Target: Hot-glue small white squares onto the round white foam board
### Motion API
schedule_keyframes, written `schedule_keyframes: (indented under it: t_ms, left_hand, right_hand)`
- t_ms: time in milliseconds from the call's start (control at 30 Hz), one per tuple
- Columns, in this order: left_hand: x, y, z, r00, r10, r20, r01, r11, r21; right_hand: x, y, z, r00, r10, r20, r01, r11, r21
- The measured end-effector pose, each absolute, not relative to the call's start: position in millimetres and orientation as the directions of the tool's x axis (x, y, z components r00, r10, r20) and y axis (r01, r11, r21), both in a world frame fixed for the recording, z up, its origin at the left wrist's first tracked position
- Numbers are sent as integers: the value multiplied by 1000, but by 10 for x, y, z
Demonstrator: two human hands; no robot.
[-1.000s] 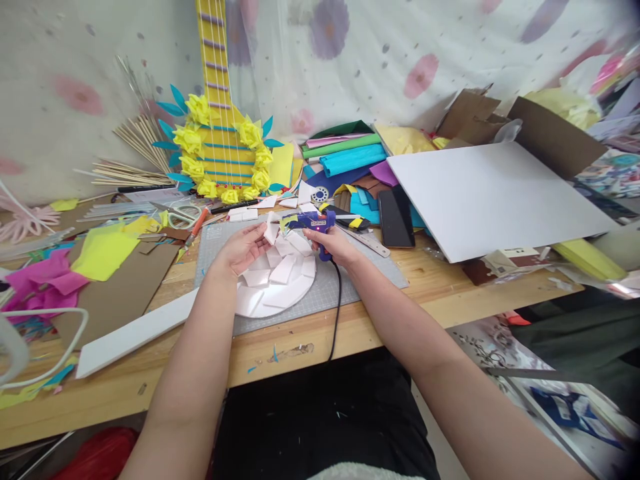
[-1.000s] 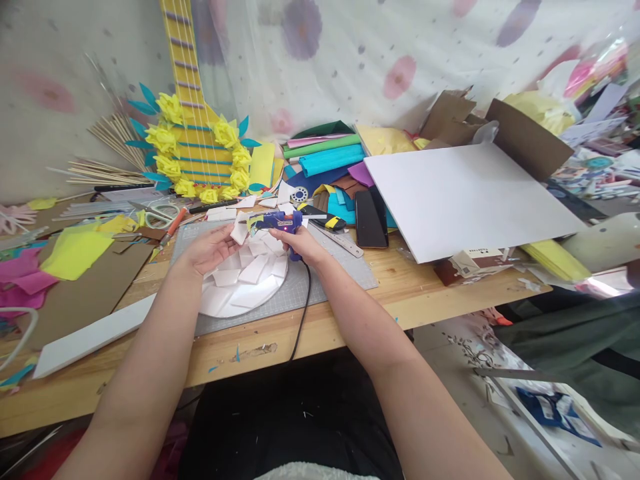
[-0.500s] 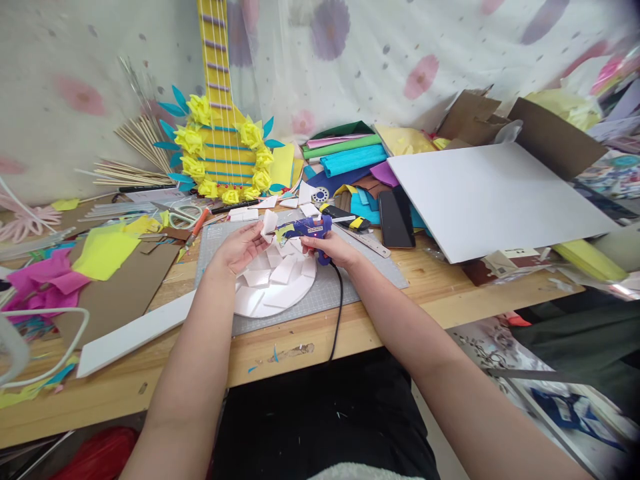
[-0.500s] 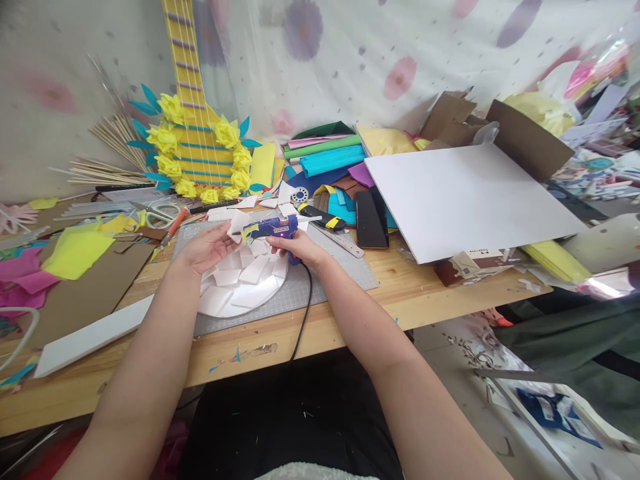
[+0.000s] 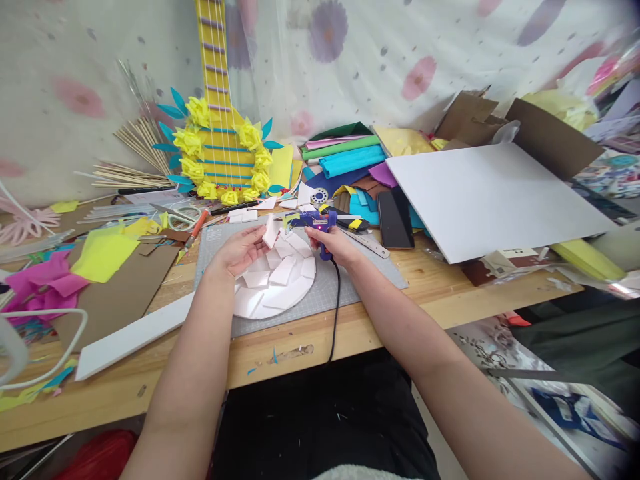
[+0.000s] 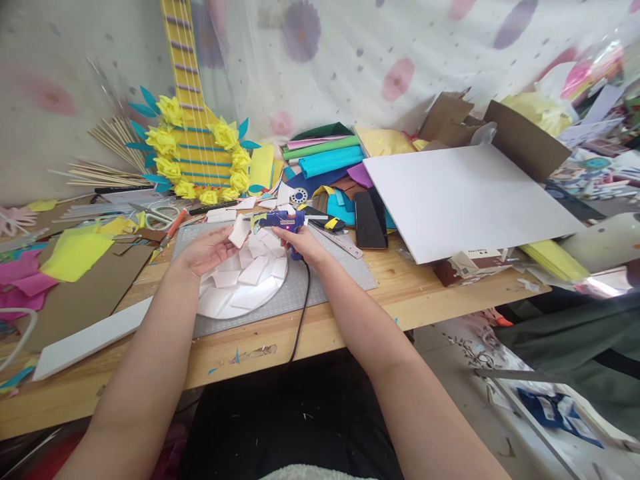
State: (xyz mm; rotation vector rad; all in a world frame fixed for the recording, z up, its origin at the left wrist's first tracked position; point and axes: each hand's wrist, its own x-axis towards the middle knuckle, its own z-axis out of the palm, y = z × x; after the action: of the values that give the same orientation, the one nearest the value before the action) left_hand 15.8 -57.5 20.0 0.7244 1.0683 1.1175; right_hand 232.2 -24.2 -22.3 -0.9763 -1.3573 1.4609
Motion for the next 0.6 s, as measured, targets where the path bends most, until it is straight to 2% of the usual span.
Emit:
schedule_keyframes:
  t_ms: [200, 433, 600]
  left_hand:
    - [156, -572, 219, 54, 948, -312, -362, 310, 879]
    - [108, -548, 188, 27, 961, -276, -389, 264, 882]
    - [138, -583, 262, 26, 955, -295, -359, 285, 889]
  right_hand:
    - [2324, -217, -253, -286, 958, 8, -65, -11, -998]
    - [2337, -289, -209, -450, 893, 9, 40, 31, -999]
    - [2332, -278, -214, -382, 924, 25, 6, 29, -1000]
